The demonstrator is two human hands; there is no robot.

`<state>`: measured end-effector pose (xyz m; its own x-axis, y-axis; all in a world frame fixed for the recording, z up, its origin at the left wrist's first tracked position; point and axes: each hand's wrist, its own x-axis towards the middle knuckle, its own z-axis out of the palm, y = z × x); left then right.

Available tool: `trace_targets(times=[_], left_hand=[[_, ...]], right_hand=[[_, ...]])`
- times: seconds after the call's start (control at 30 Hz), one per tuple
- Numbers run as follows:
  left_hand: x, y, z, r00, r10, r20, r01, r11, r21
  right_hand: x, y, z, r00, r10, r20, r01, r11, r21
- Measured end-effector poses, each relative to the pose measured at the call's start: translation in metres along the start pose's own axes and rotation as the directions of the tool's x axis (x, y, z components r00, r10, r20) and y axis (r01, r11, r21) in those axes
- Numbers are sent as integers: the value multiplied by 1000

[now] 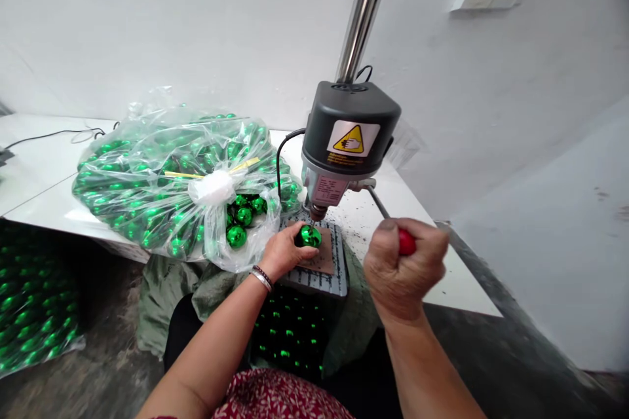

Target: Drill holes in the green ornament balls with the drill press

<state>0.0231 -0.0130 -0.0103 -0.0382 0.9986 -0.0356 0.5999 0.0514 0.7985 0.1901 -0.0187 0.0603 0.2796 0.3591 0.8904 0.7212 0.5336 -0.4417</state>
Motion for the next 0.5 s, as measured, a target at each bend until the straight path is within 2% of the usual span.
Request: trace_targets(times=[0.07,0.13,0.2,0.3,0.4,0.5], left_hand=[[0,1,0,1000,5,2,-5,1000,6],[0,1,-1,1000,12,4,-12,1000,3],[1,1,-1,1000,8,0,-8,1000,-8],[-2,-2,-1,1000,20,-3,-21,997,-74],[-14,-7,-6,996,88,-8,-88,982,-170],[-39,-11,-20,978,201,50,-189,965,-183]], right_hand=[[0,0,0,1000,21,1,-21,1000,20],[11,-4,1,996,93,-12,-92,995,35],[34,-11,3,983,182,22,-183,982,38],[75,-25,7,944,286,163,-290,957,3],[99,-34,10,882,396,255,-391,918,-71],[102,-35,11,879,410,242,-412,910,-44]])
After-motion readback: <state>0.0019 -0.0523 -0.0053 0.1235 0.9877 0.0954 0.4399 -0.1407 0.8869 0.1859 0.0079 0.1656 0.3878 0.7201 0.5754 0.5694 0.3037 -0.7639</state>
